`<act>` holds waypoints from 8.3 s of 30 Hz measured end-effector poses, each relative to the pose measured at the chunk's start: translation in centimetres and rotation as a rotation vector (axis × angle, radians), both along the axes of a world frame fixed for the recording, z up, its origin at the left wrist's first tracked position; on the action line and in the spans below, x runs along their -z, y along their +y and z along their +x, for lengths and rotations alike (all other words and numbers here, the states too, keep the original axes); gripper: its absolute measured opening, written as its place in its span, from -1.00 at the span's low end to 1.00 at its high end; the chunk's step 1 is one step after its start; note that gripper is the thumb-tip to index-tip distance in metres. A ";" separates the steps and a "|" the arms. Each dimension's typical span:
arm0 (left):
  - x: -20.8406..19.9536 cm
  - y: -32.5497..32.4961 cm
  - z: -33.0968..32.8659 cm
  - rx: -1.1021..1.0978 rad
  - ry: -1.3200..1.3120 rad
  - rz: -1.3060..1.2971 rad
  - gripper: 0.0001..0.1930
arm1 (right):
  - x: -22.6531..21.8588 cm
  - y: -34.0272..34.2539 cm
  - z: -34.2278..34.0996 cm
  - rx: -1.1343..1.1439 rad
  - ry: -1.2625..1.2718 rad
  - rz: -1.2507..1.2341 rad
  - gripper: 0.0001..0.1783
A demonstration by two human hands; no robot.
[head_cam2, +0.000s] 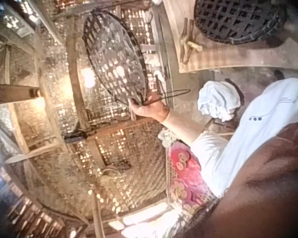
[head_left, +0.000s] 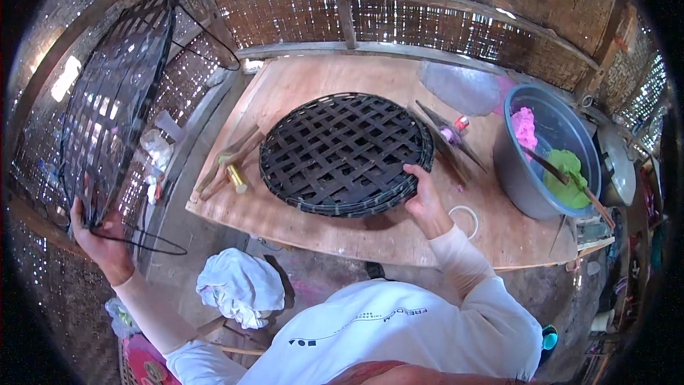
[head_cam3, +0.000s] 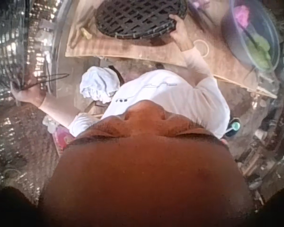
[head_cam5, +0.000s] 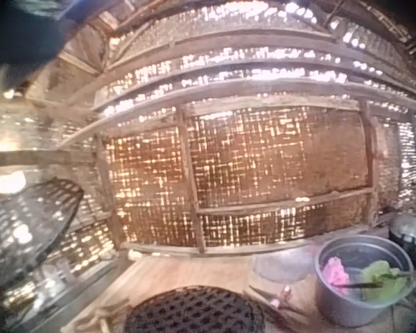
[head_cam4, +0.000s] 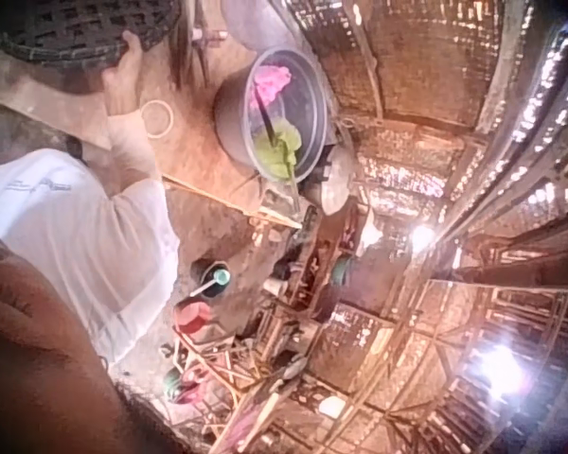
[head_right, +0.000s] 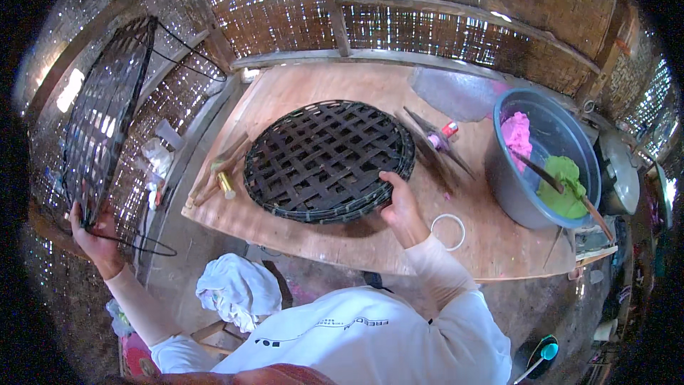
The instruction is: The person prepares and steams colorful decorative cakes in a rustic kitchen. They arrange pink and green circular cake pieces on a tray, place the tray into a steamer, and later remove it to stack the finished cakes. The person also uses a wooden tool to scoop green dough into small molds on a tray.
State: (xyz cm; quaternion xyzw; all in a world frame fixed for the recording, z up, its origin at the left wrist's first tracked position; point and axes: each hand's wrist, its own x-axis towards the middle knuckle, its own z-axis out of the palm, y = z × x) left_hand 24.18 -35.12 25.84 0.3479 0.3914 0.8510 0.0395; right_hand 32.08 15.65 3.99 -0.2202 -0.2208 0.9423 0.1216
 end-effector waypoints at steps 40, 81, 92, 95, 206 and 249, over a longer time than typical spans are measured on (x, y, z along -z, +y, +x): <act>11.4 22.6 -2.7 -0.037 -0.767 -0.012 -0.70 | -9.1 9.9 -11.3 -0.176 0.215 0.323 0.03; 12.6 6.3 10.4 -0.951 0.682 -1.847 -0.31 | -10.2 -14.6 -6.7 -0.612 0.556 2.467 -0.54; 10.8 -19.4 36.4 -1.892 -0.763 -1.997 -0.45 | -6.3 -49.6 1.0 -1.188 1.800 1.603 -0.56; 16.6 -24.3 44.4 -1.919 -1.328 -1.969 -0.29 | -5.2 -57.9 5.6 -1.174 1.829 1.325 -0.49; 16.2 24.9 -1.6 -0.244 -0.360 -0.371 -0.59 | 5.1 -0.3 3.9 -0.209 -0.225 1.432 -0.51; 17.3 23.4 1.3 -0.119 0.676 -0.933 -0.51 | 7.4 2.2 -0.4 0.170 -0.659 2.170 -0.84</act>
